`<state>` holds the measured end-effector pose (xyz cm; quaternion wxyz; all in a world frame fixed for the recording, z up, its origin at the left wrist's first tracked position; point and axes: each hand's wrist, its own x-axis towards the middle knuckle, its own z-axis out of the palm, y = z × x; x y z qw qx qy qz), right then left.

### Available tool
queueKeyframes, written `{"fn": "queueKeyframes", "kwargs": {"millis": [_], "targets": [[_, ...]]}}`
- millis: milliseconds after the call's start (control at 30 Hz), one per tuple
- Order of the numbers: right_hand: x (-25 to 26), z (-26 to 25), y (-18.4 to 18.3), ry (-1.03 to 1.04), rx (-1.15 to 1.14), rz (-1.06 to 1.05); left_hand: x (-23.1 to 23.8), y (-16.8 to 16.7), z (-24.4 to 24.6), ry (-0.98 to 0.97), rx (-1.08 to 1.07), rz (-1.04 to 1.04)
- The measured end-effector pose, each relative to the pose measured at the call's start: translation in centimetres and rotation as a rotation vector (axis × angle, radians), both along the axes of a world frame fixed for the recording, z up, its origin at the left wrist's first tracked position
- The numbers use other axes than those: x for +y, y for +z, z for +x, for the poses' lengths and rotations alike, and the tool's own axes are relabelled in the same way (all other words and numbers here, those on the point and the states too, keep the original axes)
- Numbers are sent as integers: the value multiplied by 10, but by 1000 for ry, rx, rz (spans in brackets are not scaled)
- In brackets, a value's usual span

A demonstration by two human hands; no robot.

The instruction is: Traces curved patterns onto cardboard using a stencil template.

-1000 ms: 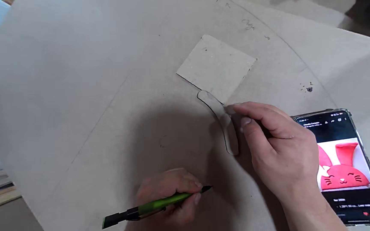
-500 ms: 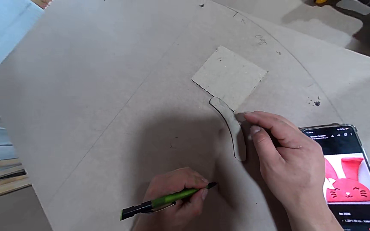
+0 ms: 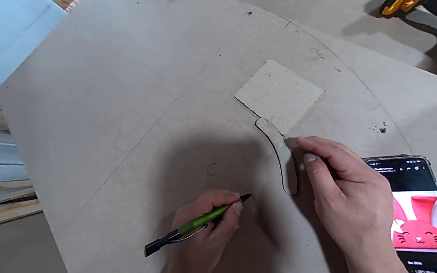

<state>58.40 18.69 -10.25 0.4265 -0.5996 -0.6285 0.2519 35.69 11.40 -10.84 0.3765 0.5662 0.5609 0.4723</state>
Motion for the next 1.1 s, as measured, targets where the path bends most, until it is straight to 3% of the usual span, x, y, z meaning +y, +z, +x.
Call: {"fn": "queueKeyframes", "kwargs": {"millis": [133,300,433,967,1100], "targets": [[0,0,0,-3,8,6,1,0,-1,-26,5,6],[1,0,-2,-2,-2,2,6,6,13,438,-28,29],[1,0,-1,-3,6,2,8,9,17,595,-37,19],[1,0,-2,-14,20,-7,9,10,15,650,16,7],[1,-1,-2,-22,19,-4,7,8,17,523,59,32]]}}
